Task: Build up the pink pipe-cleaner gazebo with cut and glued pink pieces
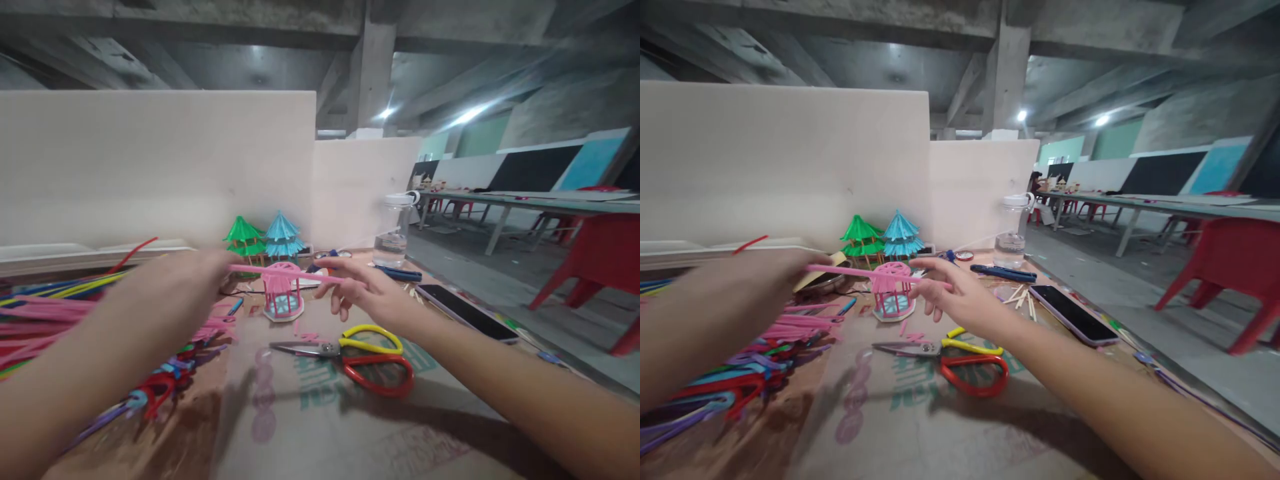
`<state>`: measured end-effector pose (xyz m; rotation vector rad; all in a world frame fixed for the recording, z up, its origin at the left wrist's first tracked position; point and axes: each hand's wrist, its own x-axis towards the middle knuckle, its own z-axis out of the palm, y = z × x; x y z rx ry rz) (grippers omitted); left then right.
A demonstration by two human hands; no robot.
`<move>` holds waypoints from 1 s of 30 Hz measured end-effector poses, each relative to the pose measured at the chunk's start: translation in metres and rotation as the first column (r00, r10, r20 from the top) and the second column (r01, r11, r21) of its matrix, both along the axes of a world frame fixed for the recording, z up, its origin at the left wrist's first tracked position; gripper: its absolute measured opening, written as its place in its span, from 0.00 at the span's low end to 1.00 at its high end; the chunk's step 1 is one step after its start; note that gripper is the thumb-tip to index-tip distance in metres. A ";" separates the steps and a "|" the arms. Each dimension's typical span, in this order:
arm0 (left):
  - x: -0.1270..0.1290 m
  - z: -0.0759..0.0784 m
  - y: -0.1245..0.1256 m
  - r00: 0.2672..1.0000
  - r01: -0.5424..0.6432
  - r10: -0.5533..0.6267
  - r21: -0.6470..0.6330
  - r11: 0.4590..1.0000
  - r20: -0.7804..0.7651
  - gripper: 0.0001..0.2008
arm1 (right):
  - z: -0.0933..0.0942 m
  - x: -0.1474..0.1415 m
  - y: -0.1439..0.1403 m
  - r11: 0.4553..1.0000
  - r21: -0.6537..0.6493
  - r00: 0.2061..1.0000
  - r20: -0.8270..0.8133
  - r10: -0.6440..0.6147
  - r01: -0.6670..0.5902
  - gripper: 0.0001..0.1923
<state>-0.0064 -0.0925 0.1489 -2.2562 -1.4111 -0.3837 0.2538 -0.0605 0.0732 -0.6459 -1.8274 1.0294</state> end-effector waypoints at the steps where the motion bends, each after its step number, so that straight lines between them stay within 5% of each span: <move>1: 0.012 -0.008 0.001 0.999 0.023 -0.025 -0.053 0.998 -0.035 0.17 | 0.003 0.001 -0.002 1.000 -0.010 0.998 -0.059 0.020 -0.021 0.26; 3: 0.030 -0.024 0.006 0.999 0.018 -0.013 -0.189 0.982 0.029 0.16 | 0.011 0.004 -0.006 0.999 -0.034 0.986 -0.165 0.023 -0.029 0.21; 6: 0.043 -0.044 0.012 0.961 0.204 -0.134 -0.295 0.934 0.241 0.18 | 0.021 0.012 -0.008 0.995 -0.101 0.946 -0.324 -0.007 -0.027 0.15; 11: 0.049 -0.062 0.015 0.872 0.342 -0.173 -0.319 0.884 0.457 0.19 | 0.021 0.012 -0.002 0.996 -0.086 0.932 -0.364 0.002 -0.035 0.12; 15: 0.052 -0.074 0.018 0.850 0.374 -0.182 -0.322 0.869 0.495 0.19 | -0.004 -0.007 -0.003 0.994 -0.076 0.995 -0.059 0.077 -0.081 0.20; 18: 0.053 -0.082 0.020 0.831 0.423 -0.208 -0.343 0.839 0.516 0.17 | -0.018 -0.018 -0.010 0.996 -0.007 0.993 0.079 0.084 -0.084 0.12; 24: 0.047 -0.086 0.028 0.822 0.384 -0.098 -0.419 0.823 0.560 0.19 | -0.004 -0.002 0.000 0.989 0.094 0.980 -0.173 -0.098 0.115 0.18; 30: 0.046 -0.103 0.037 0.840 0.440 -0.130 -0.521 0.731 0.527 0.16 | -0.019 0.001 0.021 0.968 -0.102 0.925 -0.289 -0.248 0.228 0.20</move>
